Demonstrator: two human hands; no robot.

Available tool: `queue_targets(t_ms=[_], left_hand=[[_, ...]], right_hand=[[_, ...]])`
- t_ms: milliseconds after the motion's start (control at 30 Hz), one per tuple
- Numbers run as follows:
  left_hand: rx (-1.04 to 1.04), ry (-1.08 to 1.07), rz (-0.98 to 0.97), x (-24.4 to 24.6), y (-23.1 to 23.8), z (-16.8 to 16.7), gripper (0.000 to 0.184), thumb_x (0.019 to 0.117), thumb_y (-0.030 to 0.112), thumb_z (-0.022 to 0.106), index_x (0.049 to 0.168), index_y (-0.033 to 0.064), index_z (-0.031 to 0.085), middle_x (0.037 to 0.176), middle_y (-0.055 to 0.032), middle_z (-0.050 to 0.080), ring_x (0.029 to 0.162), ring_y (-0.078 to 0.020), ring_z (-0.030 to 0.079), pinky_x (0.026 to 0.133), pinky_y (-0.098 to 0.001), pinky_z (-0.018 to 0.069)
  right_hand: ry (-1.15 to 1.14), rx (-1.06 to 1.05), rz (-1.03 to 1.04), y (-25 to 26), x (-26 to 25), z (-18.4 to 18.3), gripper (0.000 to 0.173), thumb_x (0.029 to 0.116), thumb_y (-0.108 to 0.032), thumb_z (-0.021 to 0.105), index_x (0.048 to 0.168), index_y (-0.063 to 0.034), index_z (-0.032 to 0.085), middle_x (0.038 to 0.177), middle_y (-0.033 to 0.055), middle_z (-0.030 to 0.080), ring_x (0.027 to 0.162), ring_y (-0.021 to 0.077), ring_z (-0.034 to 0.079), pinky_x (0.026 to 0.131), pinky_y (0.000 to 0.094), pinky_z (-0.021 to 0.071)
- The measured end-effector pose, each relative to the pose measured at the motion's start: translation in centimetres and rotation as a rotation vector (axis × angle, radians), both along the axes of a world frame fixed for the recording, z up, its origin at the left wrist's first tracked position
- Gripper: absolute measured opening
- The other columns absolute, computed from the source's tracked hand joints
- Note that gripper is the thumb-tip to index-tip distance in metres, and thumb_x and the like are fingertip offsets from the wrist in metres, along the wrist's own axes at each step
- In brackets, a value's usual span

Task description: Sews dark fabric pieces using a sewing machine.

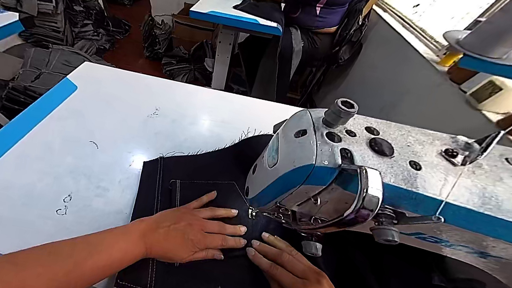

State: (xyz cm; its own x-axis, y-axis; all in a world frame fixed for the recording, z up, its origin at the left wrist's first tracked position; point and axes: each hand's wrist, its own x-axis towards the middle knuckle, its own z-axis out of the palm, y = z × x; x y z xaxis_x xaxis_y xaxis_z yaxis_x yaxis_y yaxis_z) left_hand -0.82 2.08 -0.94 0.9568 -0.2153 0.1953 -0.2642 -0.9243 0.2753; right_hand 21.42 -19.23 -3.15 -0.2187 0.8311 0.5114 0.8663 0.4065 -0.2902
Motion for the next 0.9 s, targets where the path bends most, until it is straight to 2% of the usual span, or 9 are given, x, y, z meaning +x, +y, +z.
queue_targets(t_ms=[100, 200, 467, 733, 900], left_hand=[[-0.021, -0.058, -0.016, 0.1, 0.2, -0.2, 0.04, 0.1101, 0.034, 0.041, 0.14, 0.0206, 0.063, 0.147, 0.0007, 0.059, 0.148, -0.027, 0.041, 0.12, -0.0658, 0.0221], [-0.034, -0.071, -0.012, 0.2, 0.1, -0.4, 0.039, 0.1093, 0.034, 0.042, 0.139, 0.0223, 0.065, 0.146, 0.0016, 0.061, 0.148, -0.0267, 0.042, 0.121, -0.0655, 0.0224], [-0.054, -0.067, 0.006, 0.2, 0.1, -0.5, 0.038, 0.1084, 0.035, 0.044, 0.136, 0.0232, 0.068, 0.144, 0.0025, 0.063, 0.147, -0.0266, 0.043, 0.121, -0.0653, 0.0219], [-0.061, -0.076, 0.019, 1.7, 2.3, -0.1, 0.038, 0.1072, 0.034, 0.047, 0.136, 0.02, 0.067, 0.146, 0.0007, 0.061, 0.146, -0.027, 0.044, 0.121, -0.0633, 0.023], [-0.052, -0.093, 0.02, 1.9, 2.5, -0.1, 0.039, 0.1069, 0.033, 0.047, 0.137, 0.0194, 0.067, 0.145, -0.0004, 0.061, 0.146, -0.028, 0.045, 0.121, -0.0636, 0.0237]], right_hand=[[-0.028, 0.005, 0.001, 0.0, 0.0, 0.2, 0.033, 0.1057, -0.014, 0.048, 0.13, -0.0157, 0.07, 0.131, 0.004, 0.071, 0.132, 0.021, 0.06, 0.115, 0.0332, 0.0449], [-0.052, 0.015, 0.007, -0.1, 0.0, 0.2, 0.034, 0.104, -0.011, 0.048, 0.13, -0.0148, 0.071, 0.13, 0.0056, 0.071, 0.13, 0.0215, 0.062, 0.113, 0.0328, 0.0463], [-0.058, 0.021, 0.009, 0.1, 0.0, 0.2, 0.035, 0.1031, -0.011, 0.048, 0.128, -0.0145, 0.072, 0.128, 0.0059, 0.072, 0.129, 0.0214, 0.062, 0.111, 0.0317, 0.0479], [-0.084, 0.037, -0.045, 2.6, 1.4, 0.4, 0.039, 0.0955, -0.008, 0.049, 0.122, -0.0164, 0.077, 0.125, 0.004, 0.073, 0.124, 0.0169, 0.065, 0.105, 0.0294, 0.0512], [-0.077, 0.046, -0.042, 2.8, 1.6, 0.3, 0.039, 0.0954, -0.008, 0.049, 0.121, -0.0166, 0.077, 0.125, 0.0038, 0.073, 0.125, 0.0167, 0.064, 0.106, 0.0288, 0.0506]])
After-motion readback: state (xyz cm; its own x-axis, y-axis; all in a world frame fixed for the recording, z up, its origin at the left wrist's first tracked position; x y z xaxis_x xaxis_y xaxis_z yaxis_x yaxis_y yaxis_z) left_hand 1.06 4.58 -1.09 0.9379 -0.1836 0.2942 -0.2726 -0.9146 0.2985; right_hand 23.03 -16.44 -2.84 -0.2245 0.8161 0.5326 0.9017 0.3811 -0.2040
